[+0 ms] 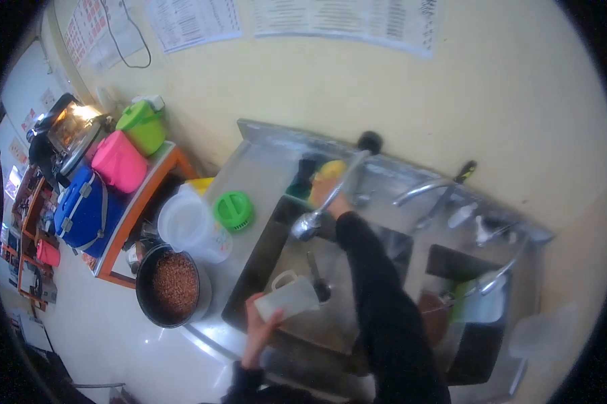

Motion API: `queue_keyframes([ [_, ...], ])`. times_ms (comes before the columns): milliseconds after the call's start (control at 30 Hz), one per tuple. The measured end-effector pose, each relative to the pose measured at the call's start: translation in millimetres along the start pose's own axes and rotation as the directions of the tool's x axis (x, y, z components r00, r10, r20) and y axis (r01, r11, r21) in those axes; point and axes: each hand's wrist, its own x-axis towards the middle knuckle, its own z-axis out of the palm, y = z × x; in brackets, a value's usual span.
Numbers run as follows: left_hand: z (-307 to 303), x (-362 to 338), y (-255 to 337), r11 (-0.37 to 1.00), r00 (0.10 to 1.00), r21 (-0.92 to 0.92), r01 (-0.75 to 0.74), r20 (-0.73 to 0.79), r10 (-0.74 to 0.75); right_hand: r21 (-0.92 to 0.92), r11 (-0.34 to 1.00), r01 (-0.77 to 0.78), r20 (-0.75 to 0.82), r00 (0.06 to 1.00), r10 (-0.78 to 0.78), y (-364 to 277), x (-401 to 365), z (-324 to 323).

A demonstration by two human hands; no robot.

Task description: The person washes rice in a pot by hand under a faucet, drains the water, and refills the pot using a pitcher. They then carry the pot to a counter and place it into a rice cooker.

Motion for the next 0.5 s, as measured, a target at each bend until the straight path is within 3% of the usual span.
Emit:
queue_keyframes([
  [67, -6.2, 14.4, -1.5, 0.999, 0.999, -0.029, 0.046, -0.026, -0.047, -0.038, 0.999, -0.004, -0.015, 1.0, 0.003, 11.6, 8.0, -8.5],
  [100, -7.3, 21.6, -3.9, 0.994, 0.995, -0.069, 0.085, -0.041, -0.088, 0.073, 0.992, -0.1, -0.023, 0.995, 0.102, 15.4, 8.7, -18.2],
  [133, -6.2, 28.6, -5.2, 0.986, 0.99, -0.113, 0.124, -0.053, -0.13, 0.203, 0.964, -0.17, -0.151, 0.968, 0.202, 19.2, 8.9, -28.1],
  [200, -2.6, 40.6, -2.7, 0.976, 0.987, -0.168, 0.14, -0.051, -0.15, 0.467, 0.848, -0.249, -0.34, 0.835, 0.433, 24.0, -1.6, -50.9],
  [367, 23.1, 63.1, 4.1, 0.905, 0.974, -0.373, 0.205, -0.009, -0.225, 0.714, 0.532, -0.455, -0.223, 0.573, 0.789, -9.5, -73.0, -124.7],
  [433, 38.6, 75.5, -0.2, 0.874, 0.969, -0.435, 0.217, -0.013, -0.247, 0.778, 0.374, -0.504, -0.057, 0.536, 0.842, -35.6, -128.3, -128.8],
  [500, 53.4, 81.4, -6.9, 0.835, 0.971, -0.497, 0.235, 0.075, -0.229, 0.867, 0.127, -0.483, 0.226, 0.606, 0.763, -74.3, -178.0, -151.8],
])
